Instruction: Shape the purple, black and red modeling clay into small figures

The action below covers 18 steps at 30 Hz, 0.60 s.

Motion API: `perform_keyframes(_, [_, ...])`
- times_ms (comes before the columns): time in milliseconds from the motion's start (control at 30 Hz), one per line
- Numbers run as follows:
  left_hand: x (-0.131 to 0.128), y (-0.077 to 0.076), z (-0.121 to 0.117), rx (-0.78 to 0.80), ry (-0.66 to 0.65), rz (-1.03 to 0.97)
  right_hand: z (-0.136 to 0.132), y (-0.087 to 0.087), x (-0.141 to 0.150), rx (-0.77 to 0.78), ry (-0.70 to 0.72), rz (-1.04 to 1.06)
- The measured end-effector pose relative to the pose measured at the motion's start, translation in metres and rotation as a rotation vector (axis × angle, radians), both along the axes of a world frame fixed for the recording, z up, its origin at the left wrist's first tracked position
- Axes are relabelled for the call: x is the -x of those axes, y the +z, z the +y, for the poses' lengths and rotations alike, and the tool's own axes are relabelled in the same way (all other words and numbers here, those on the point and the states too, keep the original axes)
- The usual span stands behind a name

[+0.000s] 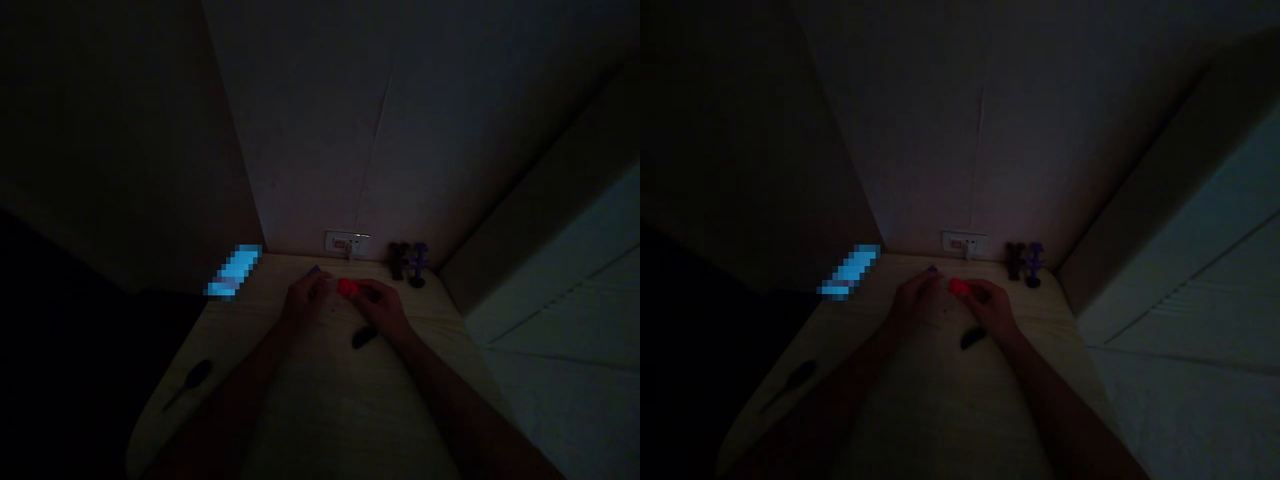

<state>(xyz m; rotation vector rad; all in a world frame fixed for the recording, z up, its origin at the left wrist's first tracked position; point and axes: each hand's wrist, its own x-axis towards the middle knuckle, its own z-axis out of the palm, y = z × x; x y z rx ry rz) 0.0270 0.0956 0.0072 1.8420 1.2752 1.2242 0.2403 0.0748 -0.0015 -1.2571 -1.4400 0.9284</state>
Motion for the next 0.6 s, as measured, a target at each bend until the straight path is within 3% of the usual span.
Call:
perform_keyframes(133, [0.008, -0.003, 0.012, -0.048, 0.264, 0.007, 0.002, -0.002, -0.004, -0.035, -0.101, -0.109])
perform_keyframes(200, [0.008, -0.007, 0.018, -0.046, 0.318, 0.033, 0.004, -0.004, -0.006, -0.056, -0.106, -0.173])
perform_keyframes(400, [0.004, -0.018, 0.024, -0.006, 0.2, 0.137, 0.007, -0.011, -0.008, -0.114, -0.075, -0.256])
perform_keyframes(600, [0.007, -0.016, 0.021, 0.006, 0.146, 0.15, 0.006, -0.011, -0.008, -0.154, -0.057, -0.278])
